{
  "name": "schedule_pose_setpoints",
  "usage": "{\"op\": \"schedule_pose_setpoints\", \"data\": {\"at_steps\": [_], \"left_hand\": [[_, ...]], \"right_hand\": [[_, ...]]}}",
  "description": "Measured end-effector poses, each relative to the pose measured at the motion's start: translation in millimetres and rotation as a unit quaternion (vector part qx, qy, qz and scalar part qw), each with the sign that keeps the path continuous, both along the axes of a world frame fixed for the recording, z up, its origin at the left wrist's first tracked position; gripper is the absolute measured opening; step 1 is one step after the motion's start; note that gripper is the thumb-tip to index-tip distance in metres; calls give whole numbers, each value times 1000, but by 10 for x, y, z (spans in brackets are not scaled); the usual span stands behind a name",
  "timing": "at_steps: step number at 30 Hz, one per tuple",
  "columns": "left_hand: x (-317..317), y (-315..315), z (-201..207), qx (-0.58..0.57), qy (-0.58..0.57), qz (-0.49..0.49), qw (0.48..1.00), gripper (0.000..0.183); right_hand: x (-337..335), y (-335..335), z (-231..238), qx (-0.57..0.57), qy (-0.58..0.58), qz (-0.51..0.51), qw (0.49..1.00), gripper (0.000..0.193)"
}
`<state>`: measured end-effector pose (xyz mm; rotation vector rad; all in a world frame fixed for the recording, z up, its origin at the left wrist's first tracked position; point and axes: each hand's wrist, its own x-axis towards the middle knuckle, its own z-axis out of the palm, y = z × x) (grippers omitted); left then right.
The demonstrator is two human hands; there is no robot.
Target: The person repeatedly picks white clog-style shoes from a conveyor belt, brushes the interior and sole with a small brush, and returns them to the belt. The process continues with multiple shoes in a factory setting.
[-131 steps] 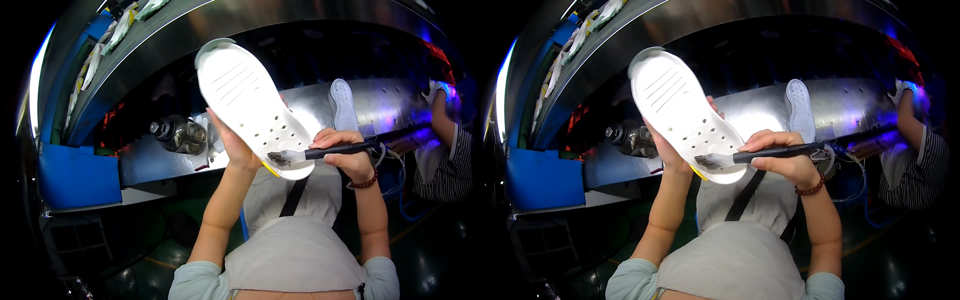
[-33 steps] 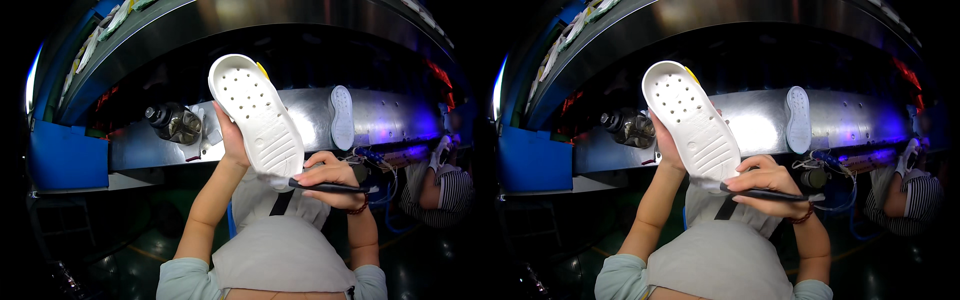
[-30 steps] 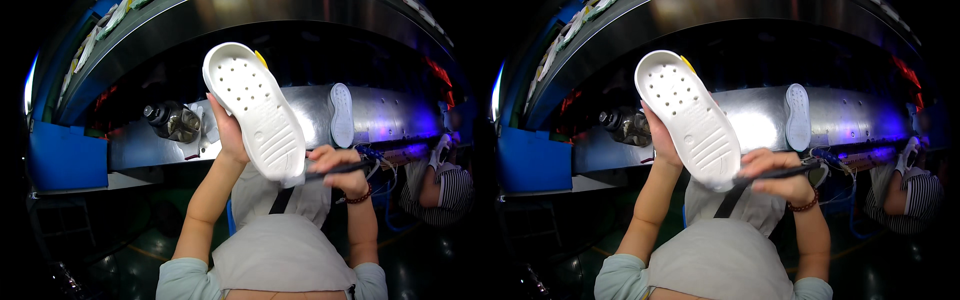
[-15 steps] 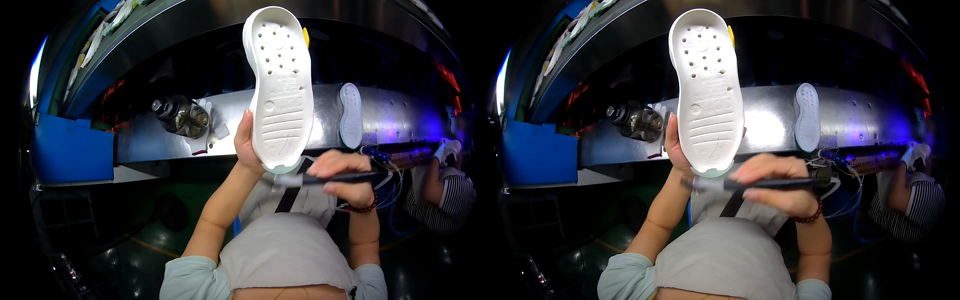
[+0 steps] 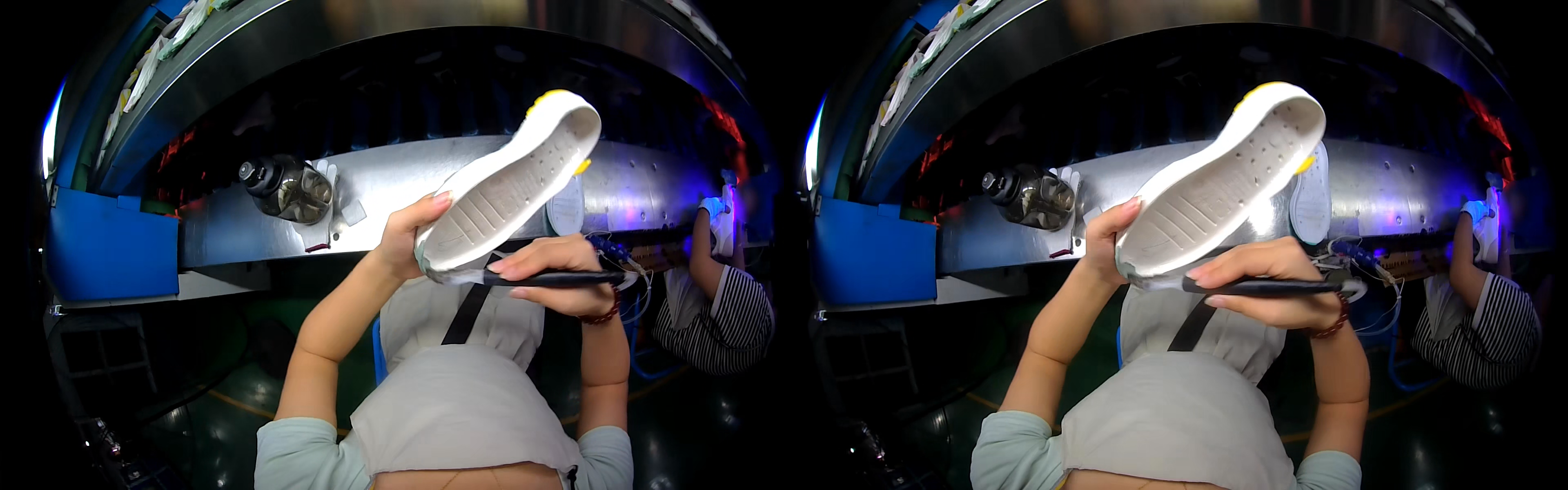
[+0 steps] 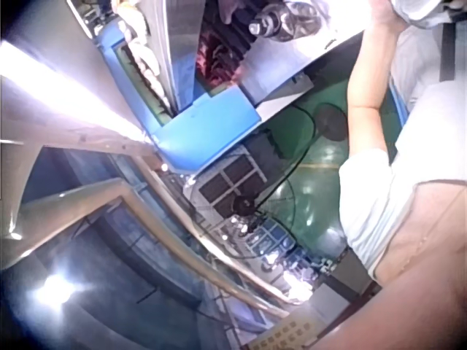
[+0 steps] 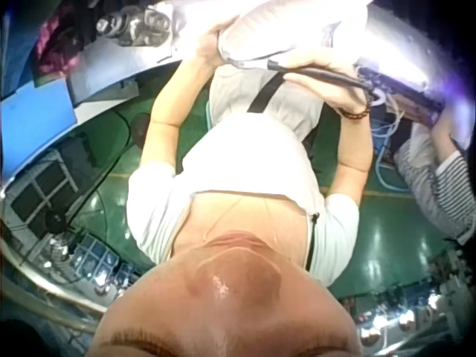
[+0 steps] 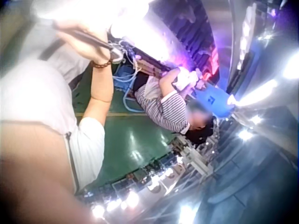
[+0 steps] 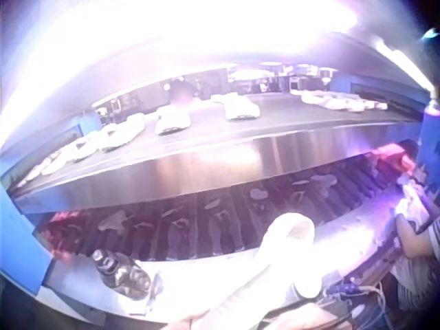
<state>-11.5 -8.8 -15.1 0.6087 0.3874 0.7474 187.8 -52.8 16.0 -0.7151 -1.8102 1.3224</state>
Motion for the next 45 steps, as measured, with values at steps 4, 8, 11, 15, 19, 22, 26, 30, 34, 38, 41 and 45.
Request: {"op": "schedule_pose_setpoints", "data": {"at_steps": [4,8,11,15,19,22,26,30,34,38,41,45], "left_hand": [[-21,71,134,-35,49,-83,995,51],[-57,97,162,-47,126,-118,984,50],[-75,100,212,-38,151,-154,976,53],[-80,99,232,-18,256,-203,945,55],[-79,50,286,-51,246,-170,953,47],[-94,34,334,-83,253,-141,953,47],[-222,49,141,-52,382,-162,908,51],[-235,57,138,-93,272,-121,950,48],[-262,71,131,-88,297,-129,942,46],[-342,83,37,-112,239,-125,956,42],[-354,87,74,-93,247,-104,959,41],[-393,103,-6,-92,173,-106,975,45]], "right_hand": [[-8,7,-40,-33,32,-81,996,14],[-5,-23,25,58,-48,70,995,18],[81,-20,79,41,-24,42,998,19],[126,-54,9,69,-102,70,990,18],[257,-64,89,82,-141,99,982,15],[274,-48,-89,94,-124,43,987,11],[322,-155,20,92,-202,82,972,13],[386,-94,-75,89,-128,-27,987,15],[394,-191,-57,60,-198,57,977,12],[449,-151,-46,11,-116,5,993,13],[527,-124,-191,-8,-129,-9,992,15],[527,-154,-71,-75,-175,8,982,19]]}}
